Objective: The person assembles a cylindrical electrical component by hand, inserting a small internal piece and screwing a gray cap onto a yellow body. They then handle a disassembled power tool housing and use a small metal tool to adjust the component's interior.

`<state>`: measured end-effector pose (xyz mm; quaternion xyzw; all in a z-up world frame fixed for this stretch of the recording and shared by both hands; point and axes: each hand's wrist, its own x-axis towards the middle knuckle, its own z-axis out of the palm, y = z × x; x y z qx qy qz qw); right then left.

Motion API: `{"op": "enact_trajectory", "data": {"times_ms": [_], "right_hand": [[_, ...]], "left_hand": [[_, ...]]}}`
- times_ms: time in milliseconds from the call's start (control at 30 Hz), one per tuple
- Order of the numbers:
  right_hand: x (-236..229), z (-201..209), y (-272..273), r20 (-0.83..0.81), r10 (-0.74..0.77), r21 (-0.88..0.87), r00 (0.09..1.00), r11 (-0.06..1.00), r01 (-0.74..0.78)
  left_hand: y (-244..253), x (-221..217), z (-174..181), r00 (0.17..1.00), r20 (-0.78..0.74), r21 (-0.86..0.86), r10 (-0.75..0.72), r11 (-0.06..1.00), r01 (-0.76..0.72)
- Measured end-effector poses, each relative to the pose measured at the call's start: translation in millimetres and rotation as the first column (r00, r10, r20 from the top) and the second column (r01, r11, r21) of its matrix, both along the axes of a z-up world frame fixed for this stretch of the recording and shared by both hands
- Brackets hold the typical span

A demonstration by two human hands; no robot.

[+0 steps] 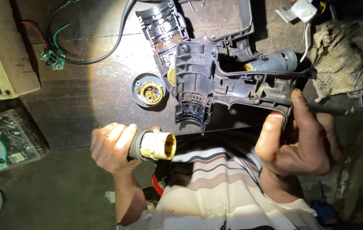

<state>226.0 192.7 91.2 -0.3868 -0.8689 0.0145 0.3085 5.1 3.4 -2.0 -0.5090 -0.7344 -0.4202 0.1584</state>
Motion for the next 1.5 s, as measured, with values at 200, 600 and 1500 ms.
{"op": "enact_trajectory", "data": {"times_ms": [200, 600, 1500], "right_hand": [[10, 16, 2, 0.092, 0.104, 0.012, 0.99, 0.994, -0.105], [19, 23, 2, 0.18, 0.206, -0.004, 0.962, 0.978, -0.209], [2, 71, -3, 0.722, 0.538, 0.197, 0.434, 0.442, -0.875]], "left_hand": [[7, 2, 6, 1.0, 0.017, 0.005, 0.01, 1.0, -0.01], [6, 3, 1, 1.0, 0.022, 0.013, 0.011, 1.0, -0.012], [28, -7, 21, 0.98, 0.076, 0.027, -0.185, 0.983, 0.183]]}}
